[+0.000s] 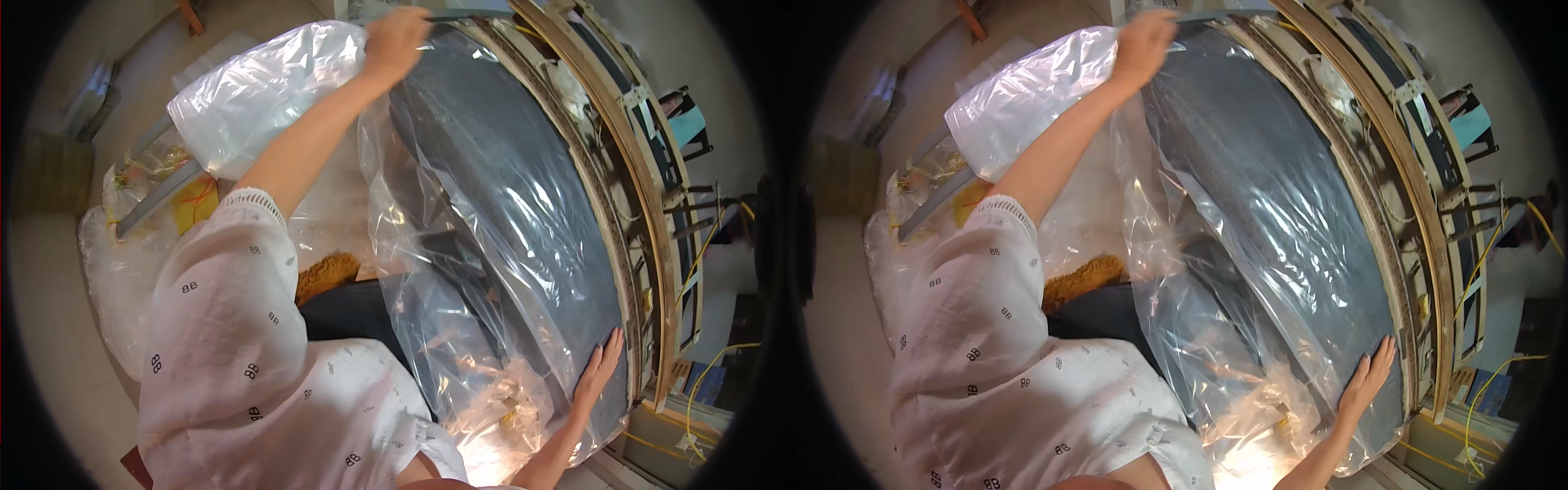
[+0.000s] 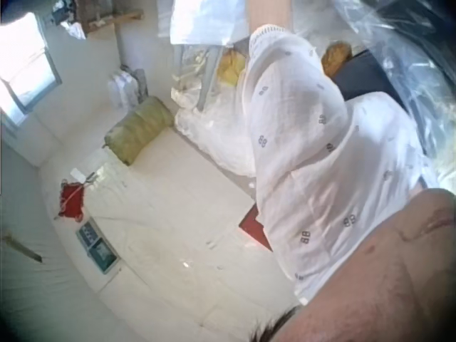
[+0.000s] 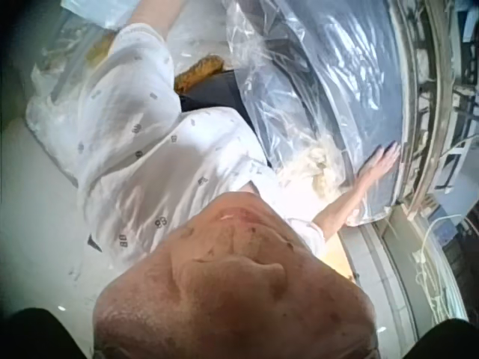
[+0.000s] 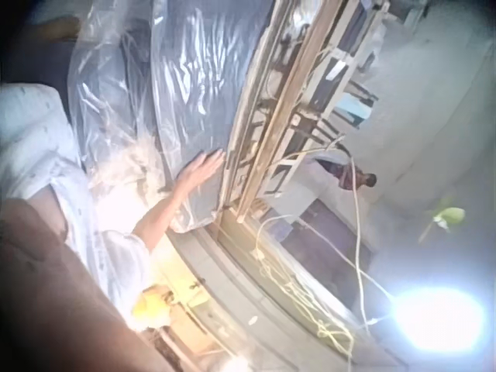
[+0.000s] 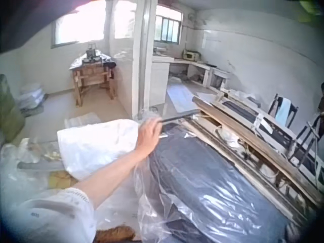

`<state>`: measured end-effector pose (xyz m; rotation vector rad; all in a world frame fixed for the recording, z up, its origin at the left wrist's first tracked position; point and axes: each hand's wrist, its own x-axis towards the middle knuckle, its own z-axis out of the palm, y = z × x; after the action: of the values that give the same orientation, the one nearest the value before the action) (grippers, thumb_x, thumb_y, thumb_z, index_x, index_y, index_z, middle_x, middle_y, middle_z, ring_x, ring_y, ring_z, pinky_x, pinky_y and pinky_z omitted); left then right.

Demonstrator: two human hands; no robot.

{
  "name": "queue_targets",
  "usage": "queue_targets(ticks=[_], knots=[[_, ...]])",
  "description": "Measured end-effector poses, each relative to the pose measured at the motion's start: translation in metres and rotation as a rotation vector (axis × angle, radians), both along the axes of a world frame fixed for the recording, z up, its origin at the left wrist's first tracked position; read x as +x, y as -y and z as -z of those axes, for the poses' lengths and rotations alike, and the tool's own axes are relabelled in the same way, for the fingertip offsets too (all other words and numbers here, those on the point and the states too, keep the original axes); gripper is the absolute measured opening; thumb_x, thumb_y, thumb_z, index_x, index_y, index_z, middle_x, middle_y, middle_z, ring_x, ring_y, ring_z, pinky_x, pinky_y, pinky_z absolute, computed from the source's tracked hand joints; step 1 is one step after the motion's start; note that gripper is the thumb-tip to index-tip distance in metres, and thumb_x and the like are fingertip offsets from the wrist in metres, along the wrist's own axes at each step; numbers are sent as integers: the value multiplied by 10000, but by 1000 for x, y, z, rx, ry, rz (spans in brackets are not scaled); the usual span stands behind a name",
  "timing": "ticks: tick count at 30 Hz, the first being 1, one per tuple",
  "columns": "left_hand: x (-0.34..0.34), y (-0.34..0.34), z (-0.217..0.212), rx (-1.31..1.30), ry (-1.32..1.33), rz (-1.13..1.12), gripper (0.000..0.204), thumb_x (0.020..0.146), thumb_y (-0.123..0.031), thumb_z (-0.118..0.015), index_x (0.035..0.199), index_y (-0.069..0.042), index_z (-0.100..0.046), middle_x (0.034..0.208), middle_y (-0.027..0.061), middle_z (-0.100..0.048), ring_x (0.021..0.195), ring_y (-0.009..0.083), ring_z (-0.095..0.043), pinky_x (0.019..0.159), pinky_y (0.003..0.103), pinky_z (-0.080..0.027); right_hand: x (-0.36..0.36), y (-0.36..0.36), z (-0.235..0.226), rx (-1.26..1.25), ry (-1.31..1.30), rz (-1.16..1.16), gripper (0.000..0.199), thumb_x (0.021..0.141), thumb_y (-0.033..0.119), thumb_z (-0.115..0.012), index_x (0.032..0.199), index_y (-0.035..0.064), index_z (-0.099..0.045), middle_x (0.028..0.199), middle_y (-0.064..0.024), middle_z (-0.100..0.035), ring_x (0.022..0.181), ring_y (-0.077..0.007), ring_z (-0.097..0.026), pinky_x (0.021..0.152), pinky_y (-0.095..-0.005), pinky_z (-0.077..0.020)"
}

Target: Wrapping a large grey rectangular object in a clear plastic protective sheet.

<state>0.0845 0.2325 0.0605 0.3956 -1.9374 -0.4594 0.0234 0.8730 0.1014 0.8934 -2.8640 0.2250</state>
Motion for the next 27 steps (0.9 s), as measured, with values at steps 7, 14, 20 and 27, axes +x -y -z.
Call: queue_targets(ticks=[7, 14, 20, 27], knots=[[15, 122, 151, 434, 368, -363, 326, 862, -338, -474, 894, -34, -585, 920, 197, -607, 904, 369, -573, 761, 423, -445, -11, -3, 6, -153, 12, 121, 403, 940, 187, -324, 1308, 33, -380, 1374, -162, -331, 1283, -293, -291, 1038, -352, -224], [99, 102, 159, 532, 789, -550, 351, 836, -364, -503, 911, -28, -574, 883, 194, -616, 877, 331, -594, 744, 427, -450, -23, -17, 14, -153, 29, 132, 415, 940, 197, -321, 1311, 17, -368, 1363, -156, -353, 1284, -287, -289, 1052, -350, -201], [187, 116, 156, 850, 150, -234, 175, 878, -205, -482, 868, -55, -569, 737, 82, -616, 717, 177, -616, 675, 322, -488, -46, -31, 10, -142, 56, 178, 422, 947, 228, -351, 1313, 17, -365, 1351, -162, -364, 1263, -283, -318, 1038, -346, -232], [289, 163, 96, 1439, -1000, -8, 175, 904, -120, -397, 809, -84, -539, 687, 31, -552, 635, 142, -589, 558, 274, -489, -5, 153, -75, -582, 30, -169, 425, 953, 282, -371, 1290, 25, -401, 1290, -124, -432, 1180, -238, -422, 967, -340, -334]])
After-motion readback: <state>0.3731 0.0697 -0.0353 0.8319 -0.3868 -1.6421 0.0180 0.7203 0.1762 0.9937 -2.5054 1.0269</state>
